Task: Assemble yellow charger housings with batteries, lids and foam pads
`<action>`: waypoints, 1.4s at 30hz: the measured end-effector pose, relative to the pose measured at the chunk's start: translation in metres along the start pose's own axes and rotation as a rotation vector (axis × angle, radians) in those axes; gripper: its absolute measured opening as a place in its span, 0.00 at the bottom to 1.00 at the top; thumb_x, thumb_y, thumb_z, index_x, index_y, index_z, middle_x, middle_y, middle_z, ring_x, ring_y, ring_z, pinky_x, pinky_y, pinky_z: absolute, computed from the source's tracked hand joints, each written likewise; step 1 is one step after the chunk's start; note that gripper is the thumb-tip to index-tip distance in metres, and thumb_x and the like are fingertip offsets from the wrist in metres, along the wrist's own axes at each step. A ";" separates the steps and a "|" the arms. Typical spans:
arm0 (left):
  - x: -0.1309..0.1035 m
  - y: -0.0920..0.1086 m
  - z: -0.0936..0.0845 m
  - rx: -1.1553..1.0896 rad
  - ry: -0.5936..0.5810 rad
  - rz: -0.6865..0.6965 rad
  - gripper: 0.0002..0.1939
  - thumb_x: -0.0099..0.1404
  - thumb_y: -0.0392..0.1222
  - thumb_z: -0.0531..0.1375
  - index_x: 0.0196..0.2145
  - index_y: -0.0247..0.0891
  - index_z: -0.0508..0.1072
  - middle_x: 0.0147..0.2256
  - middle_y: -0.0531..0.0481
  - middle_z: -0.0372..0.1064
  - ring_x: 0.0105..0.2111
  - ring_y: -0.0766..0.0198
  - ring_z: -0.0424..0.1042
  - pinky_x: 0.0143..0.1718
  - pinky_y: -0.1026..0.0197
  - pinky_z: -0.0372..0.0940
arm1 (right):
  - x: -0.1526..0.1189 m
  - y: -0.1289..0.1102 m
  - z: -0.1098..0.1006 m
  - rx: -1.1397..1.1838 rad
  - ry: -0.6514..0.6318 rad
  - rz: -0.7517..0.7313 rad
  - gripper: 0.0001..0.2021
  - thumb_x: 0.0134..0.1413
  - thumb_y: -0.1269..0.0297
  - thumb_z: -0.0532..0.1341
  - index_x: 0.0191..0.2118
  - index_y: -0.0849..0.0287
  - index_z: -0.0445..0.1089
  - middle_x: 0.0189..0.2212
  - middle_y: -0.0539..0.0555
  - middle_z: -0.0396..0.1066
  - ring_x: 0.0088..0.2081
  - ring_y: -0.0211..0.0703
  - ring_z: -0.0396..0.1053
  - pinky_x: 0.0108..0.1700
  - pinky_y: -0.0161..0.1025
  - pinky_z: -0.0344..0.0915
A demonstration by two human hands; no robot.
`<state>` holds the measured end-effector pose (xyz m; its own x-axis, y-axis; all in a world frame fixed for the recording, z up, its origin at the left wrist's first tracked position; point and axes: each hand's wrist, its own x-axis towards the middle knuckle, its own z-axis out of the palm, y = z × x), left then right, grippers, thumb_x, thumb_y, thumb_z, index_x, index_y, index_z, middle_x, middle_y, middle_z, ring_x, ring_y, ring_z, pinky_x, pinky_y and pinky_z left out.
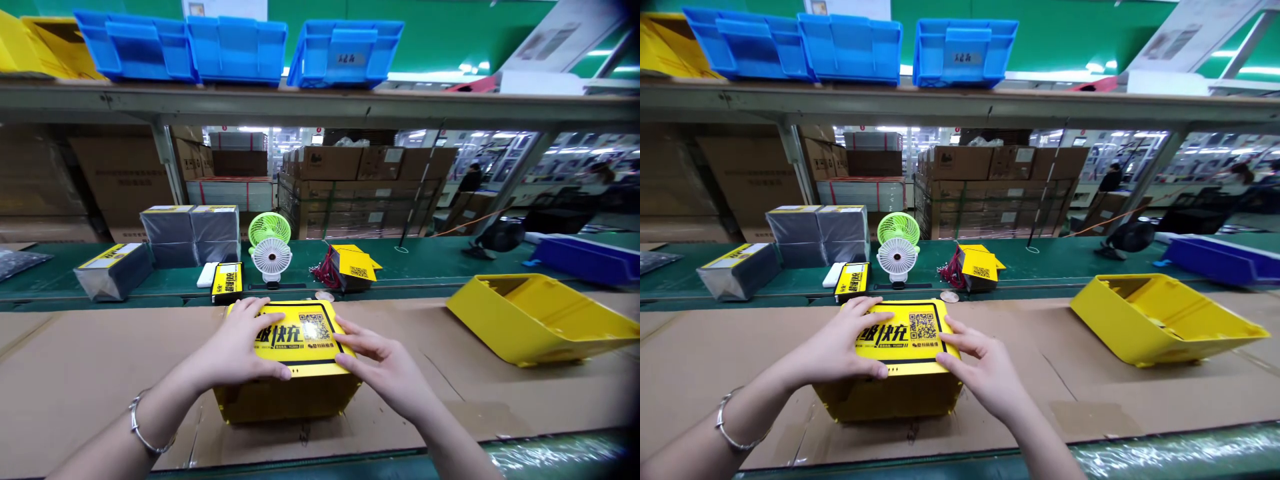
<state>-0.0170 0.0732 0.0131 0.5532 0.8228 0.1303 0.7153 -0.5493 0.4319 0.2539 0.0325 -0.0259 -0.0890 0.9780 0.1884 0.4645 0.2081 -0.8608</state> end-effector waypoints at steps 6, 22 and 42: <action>-0.025 -0.031 0.001 -0.086 -0.052 -0.034 0.41 0.55 0.63 0.54 0.62 0.49 0.46 0.64 0.51 0.33 0.63 0.52 0.33 0.61 0.43 0.34 | 0.020 -0.005 -0.018 -0.087 -0.216 -0.111 0.45 0.37 0.52 0.68 0.61 0.48 0.48 0.64 0.54 0.41 0.63 0.54 0.41 0.60 0.54 0.50; -0.004 0.007 0.017 0.172 -0.026 0.012 0.40 0.60 0.65 0.43 0.63 0.40 0.40 0.64 0.45 0.35 0.63 0.51 0.34 0.61 0.42 0.35 | 0.057 -0.046 0.051 -0.702 -0.234 -0.441 0.28 0.58 0.51 0.49 0.62 0.54 0.49 0.63 0.53 0.45 0.63 0.51 0.42 0.62 0.52 0.43; 0.003 -0.002 0.014 0.083 -0.056 0.072 0.39 0.60 0.63 0.46 0.62 0.41 0.41 0.63 0.45 0.35 0.63 0.52 0.35 0.61 0.44 0.32 | 0.039 -0.051 0.048 -0.669 -0.399 -0.379 0.29 0.59 0.53 0.47 0.63 0.58 0.42 0.63 0.54 0.36 0.64 0.52 0.35 0.63 0.54 0.38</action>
<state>-0.0109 0.0750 0.0001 0.6255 0.7728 0.1075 0.7045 -0.6186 0.3479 0.1850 0.0607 0.0026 -0.5868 0.8010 0.1186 0.7510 0.5931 -0.2903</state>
